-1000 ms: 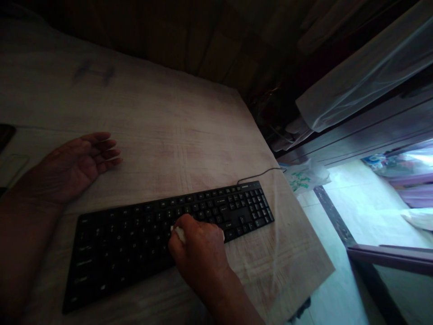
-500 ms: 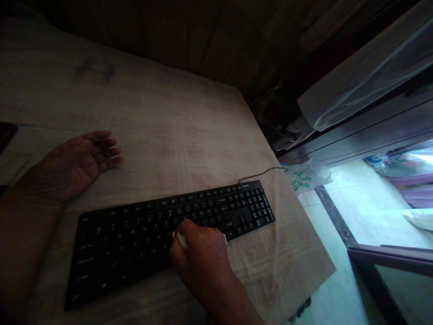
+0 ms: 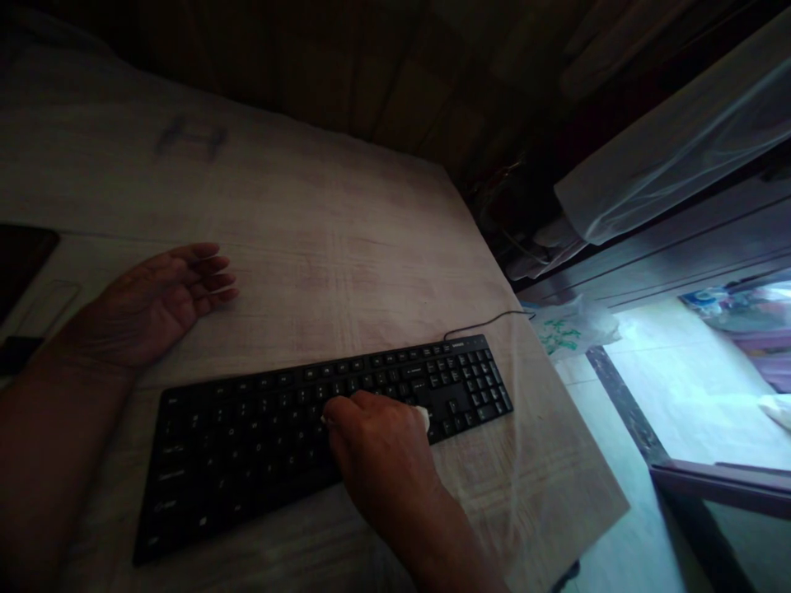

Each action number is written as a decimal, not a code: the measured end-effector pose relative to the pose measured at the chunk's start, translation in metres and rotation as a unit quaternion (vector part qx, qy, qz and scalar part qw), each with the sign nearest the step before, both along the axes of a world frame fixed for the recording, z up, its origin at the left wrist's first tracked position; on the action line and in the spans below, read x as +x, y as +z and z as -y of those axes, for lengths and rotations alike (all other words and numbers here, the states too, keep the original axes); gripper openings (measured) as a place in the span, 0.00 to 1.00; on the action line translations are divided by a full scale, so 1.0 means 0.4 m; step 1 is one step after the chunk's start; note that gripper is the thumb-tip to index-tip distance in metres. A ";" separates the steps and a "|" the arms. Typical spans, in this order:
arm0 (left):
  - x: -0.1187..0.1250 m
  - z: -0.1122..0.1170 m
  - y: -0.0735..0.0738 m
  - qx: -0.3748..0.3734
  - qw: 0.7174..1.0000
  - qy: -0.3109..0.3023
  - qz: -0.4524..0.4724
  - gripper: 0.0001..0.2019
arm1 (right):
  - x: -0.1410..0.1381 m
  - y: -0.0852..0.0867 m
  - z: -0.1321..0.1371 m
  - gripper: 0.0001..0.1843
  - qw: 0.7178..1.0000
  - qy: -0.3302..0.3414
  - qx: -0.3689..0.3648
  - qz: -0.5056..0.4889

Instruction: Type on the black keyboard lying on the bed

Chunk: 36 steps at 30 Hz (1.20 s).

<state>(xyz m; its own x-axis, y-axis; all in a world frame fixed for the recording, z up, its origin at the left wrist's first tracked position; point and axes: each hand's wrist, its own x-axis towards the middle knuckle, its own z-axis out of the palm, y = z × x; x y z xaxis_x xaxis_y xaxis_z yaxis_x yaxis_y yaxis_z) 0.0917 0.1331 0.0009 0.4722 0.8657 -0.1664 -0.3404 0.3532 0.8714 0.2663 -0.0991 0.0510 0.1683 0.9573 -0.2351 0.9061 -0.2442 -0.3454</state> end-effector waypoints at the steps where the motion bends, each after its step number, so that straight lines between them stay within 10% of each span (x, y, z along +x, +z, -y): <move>1: 0.000 0.001 0.001 -0.001 1.000 0.001 0.000 0.14 | -0.003 -0.001 -0.001 0.08 1.000 0.003 0.000 0.001; 36: -0.001 0.010 0.006 0.044 0.997 -0.012 -0.063 0.13 | -0.007 -0.018 0.001 0.10 0.999 0.031 0.029 -0.014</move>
